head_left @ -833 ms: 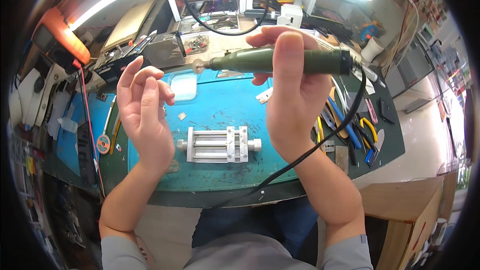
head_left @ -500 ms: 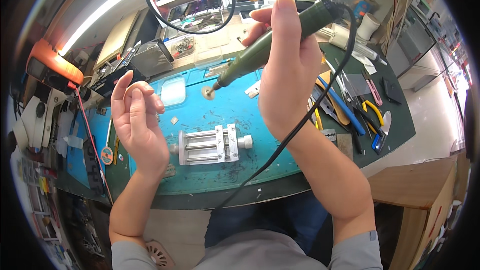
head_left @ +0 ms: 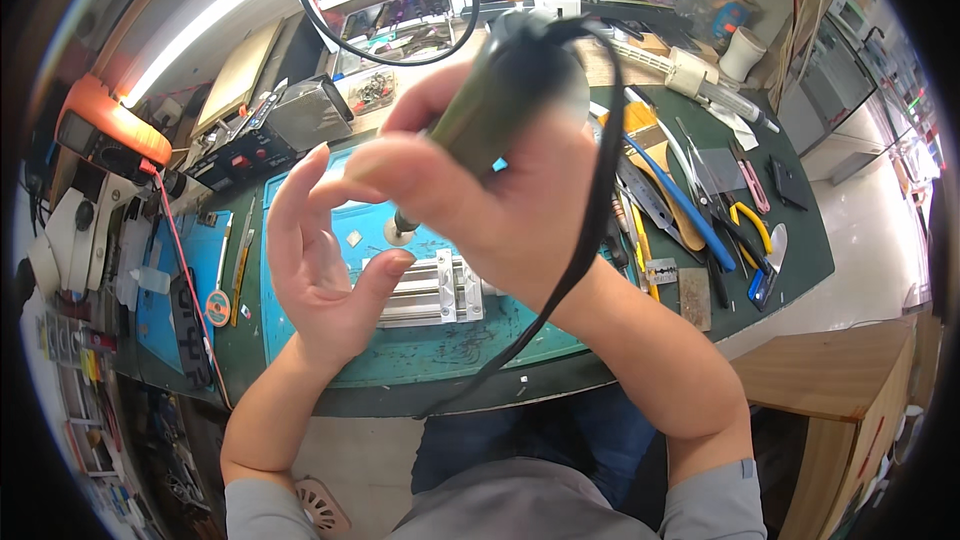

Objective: The person uses a rotary tool to grind or polish small metal components held in a vise on a workbench. They repeatedly adjust the tool and the parts, occasionally using a brush to clear debris. The task involves precise hand movements and tool handling.

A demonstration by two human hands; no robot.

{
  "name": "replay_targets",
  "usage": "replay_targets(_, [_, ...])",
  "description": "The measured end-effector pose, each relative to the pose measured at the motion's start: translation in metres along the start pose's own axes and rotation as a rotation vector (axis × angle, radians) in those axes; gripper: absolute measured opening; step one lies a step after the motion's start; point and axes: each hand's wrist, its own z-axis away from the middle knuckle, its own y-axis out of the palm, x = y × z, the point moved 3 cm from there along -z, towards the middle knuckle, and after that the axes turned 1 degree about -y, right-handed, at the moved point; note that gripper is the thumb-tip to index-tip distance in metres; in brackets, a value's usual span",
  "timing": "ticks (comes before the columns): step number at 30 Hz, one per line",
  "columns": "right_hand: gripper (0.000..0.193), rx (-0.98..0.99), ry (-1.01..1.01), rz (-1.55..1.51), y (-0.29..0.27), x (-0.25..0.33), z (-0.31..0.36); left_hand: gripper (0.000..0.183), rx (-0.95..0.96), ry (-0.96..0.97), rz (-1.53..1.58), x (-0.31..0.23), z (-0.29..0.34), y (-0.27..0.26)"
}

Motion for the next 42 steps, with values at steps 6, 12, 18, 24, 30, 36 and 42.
replay_targets(6, [0.044, 0.285, -0.091, 0.023, 0.005, 0.011, 0.006, 0.088, -0.111, -0.034, -0.034, -0.004, 0.008, -0.008])
replay_targets(12, [0.046, 0.248, -0.071, -0.125, 0.016, 0.016, 0.007, 0.086, -0.063, 0.077, -0.014, -0.004, 0.009, -0.013])
replay_targets(18, [0.042, 0.278, -0.243, -0.093, 0.016, 0.019, 0.002, 0.087, -0.036, 0.214, 0.032, -0.008, 0.003, -0.009])
replay_targets(24, [0.057, 0.214, -0.062, -0.092, 0.019, 0.018, 0.014, 0.083, 0.010, 0.177, 0.028, -0.015, -0.001, 0.001])
replay_targets(30, [0.040, 0.216, -0.086, -0.050, 0.020, 0.017, 0.011, 0.080, -0.005, 0.081, 0.074, -0.021, -0.003, 0.001])
replay_targets(36, [0.058, 0.234, 0.004, 0.028, 0.018, 0.019, 0.014, 0.078, 0.003, 0.028, 0.120, -0.015, 0.001, 0.007])
replay_targets(42, [0.034, 0.214, -0.039, -0.009, 0.019, 0.013, 0.015, 0.077, 0.007, 0.002, 0.169, -0.009, 0.001, 0.008])
